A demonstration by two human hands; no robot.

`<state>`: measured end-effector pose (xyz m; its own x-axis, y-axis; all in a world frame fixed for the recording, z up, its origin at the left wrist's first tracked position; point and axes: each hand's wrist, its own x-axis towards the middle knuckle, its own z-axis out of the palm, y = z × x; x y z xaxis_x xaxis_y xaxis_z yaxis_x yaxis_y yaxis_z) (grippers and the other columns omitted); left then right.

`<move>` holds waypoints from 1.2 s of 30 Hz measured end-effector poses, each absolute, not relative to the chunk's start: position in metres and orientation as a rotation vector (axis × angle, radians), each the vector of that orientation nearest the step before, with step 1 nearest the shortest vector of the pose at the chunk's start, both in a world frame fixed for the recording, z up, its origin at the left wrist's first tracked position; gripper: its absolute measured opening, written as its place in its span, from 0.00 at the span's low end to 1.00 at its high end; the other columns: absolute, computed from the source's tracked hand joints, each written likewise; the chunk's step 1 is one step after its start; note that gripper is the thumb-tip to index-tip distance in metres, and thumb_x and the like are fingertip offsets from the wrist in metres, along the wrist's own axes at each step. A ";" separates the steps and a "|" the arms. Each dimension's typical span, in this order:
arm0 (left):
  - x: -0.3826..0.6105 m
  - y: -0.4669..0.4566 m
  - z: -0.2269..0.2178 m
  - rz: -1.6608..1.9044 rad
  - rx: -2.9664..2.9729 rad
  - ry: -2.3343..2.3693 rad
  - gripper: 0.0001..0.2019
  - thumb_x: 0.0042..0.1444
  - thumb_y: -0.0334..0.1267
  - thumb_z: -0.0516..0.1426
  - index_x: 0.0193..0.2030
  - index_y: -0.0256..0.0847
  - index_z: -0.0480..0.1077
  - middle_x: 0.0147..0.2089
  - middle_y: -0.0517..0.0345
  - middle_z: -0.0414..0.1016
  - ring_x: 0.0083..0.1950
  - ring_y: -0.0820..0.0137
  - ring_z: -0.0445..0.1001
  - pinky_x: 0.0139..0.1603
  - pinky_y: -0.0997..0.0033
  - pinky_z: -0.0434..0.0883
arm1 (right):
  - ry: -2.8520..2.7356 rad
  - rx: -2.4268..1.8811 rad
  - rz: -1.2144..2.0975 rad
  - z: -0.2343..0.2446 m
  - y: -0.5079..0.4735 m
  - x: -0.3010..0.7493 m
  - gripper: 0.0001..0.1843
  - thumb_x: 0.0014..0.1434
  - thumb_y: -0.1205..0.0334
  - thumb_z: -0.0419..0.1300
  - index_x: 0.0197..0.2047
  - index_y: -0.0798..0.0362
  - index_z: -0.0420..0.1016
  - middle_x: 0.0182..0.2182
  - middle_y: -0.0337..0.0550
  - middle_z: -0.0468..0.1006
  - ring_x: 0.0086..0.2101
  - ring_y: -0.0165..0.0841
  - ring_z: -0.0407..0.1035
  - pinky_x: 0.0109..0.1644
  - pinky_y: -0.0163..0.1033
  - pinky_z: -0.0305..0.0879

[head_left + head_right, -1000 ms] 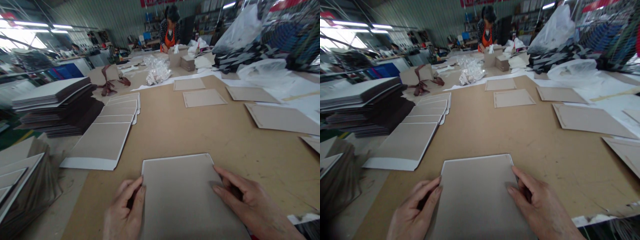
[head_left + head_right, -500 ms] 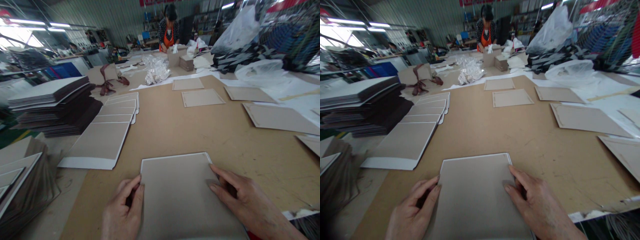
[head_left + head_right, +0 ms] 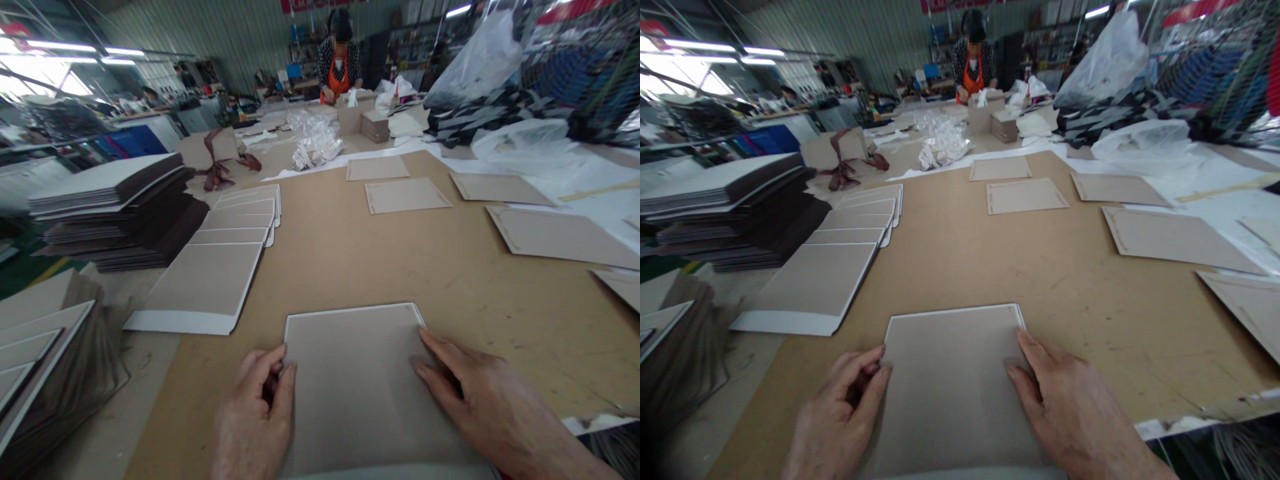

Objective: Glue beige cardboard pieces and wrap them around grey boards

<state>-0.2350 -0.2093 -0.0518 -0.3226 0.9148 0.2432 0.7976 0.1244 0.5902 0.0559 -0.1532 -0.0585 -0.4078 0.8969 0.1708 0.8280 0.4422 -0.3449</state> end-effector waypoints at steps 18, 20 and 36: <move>-0.200 -0.247 -0.041 0.170 2.661 1.858 0.25 0.59 0.49 0.60 0.62 0.46 0.67 0.66 0.46 0.64 0.65 0.51 0.64 0.58 0.48 0.73 | -2.766 -1.303 0.168 -0.051 -0.139 0.058 0.30 0.60 0.75 0.49 0.62 0.43 0.67 0.45 0.48 0.70 0.39 0.41 0.73 0.38 0.44 0.72; -0.203 -0.249 -0.052 0.235 2.651 1.885 0.25 0.59 0.49 0.59 0.62 0.48 0.66 0.68 0.49 0.63 0.67 0.52 0.62 0.59 0.47 0.72 | -2.601 -1.403 0.375 -0.054 -0.122 0.071 0.26 0.63 0.72 0.45 0.60 0.48 0.69 0.46 0.49 0.73 0.42 0.41 0.73 0.46 0.46 0.70; -0.198 -0.255 -0.049 0.283 2.296 1.926 0.30 0.61 0.62 0.51 0.66 0.55 0.60 0.72 0.55 0.55 0.71 0.54 0.53 0.68 0.43 0.59 | -2.373 -1.315 0.789 -0.067 -0.065 0.060 0.25 0.59 0.43 0.48 0.45 0.50 0.77 0.44 0.48 0.78 0.44 0.43 0.72 0.50 0.47 0.65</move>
<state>-0.1979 -0.2549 -0.0493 0.1671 0.9842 0.0592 0.9595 -0.1762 0.2196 0.0602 -0.0649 -0.0668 -0.5278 0.8494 0.0074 0.6758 0.4252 -0.6021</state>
